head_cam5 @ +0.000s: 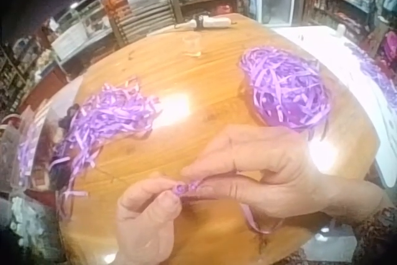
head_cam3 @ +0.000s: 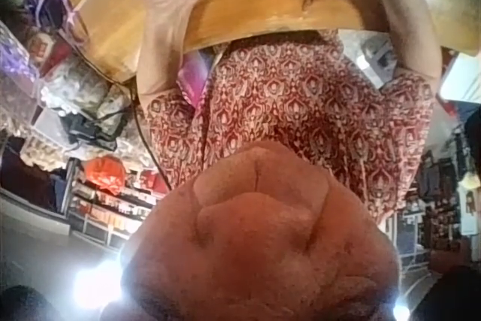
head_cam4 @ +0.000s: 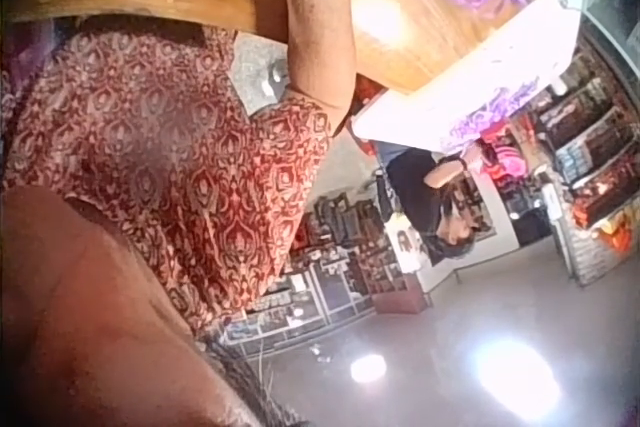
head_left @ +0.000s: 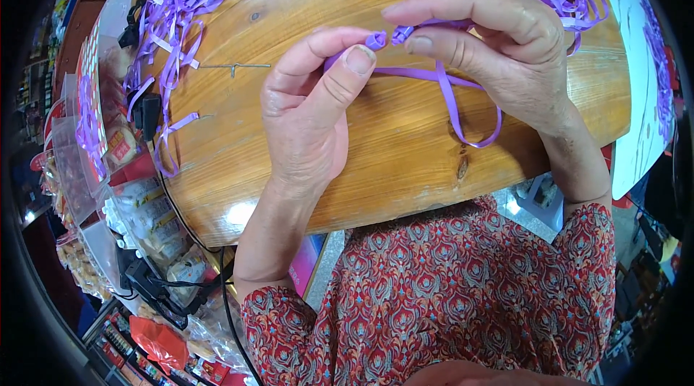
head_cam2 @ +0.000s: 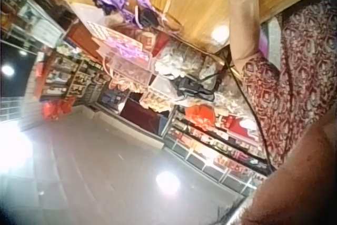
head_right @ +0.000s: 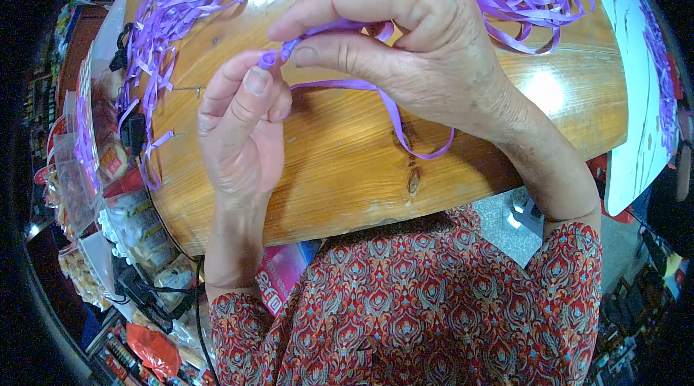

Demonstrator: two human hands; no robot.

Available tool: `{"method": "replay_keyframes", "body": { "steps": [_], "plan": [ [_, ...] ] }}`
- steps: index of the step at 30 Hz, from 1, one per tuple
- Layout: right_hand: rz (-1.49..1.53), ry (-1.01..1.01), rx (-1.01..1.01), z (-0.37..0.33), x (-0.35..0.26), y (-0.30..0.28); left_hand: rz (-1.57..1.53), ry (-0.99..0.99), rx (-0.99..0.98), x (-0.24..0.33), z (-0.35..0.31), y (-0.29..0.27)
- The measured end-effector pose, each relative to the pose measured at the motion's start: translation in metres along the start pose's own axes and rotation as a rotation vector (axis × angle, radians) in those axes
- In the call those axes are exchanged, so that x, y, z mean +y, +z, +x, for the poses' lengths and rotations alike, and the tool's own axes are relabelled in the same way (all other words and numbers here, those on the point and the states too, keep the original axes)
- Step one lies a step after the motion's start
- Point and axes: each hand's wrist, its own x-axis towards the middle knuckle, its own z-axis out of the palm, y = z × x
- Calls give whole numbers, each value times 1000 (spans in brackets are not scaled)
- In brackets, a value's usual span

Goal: The person rolls a purple ribbon by hand to form a small flower shape and then secures it with a plastic clip. They then pick up another ribbon from the table and repeat the process.

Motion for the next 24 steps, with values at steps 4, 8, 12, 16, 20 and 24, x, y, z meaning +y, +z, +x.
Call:
{"method": "replay_keyframes", "body": {
  "steps": [4, 8, 12, 16, 20, 24],
  "plan": [
    [-6, 39, -11, 0, -4, -3, -33, 1, -5, 1, -1, 0],
    [-11, 78, -25, 0, -7, -4, 96, 32, 31, 4, -2, 5],
    [-20, 36, -21, -1, -2, -1, 138, 38, 63, 3, -2, 6],
    [-126, -256, -38, -3, 18, 8, 215, 69, 44, 4, -2, 6],
    [-246, -363, -88, -4, 18, 5, 314, 107, 47, 3, -2, 5],
    [-265, -330, -67, -4, 14, 4, 383, 167, 4, 1, -1, 1]
  ]
}}
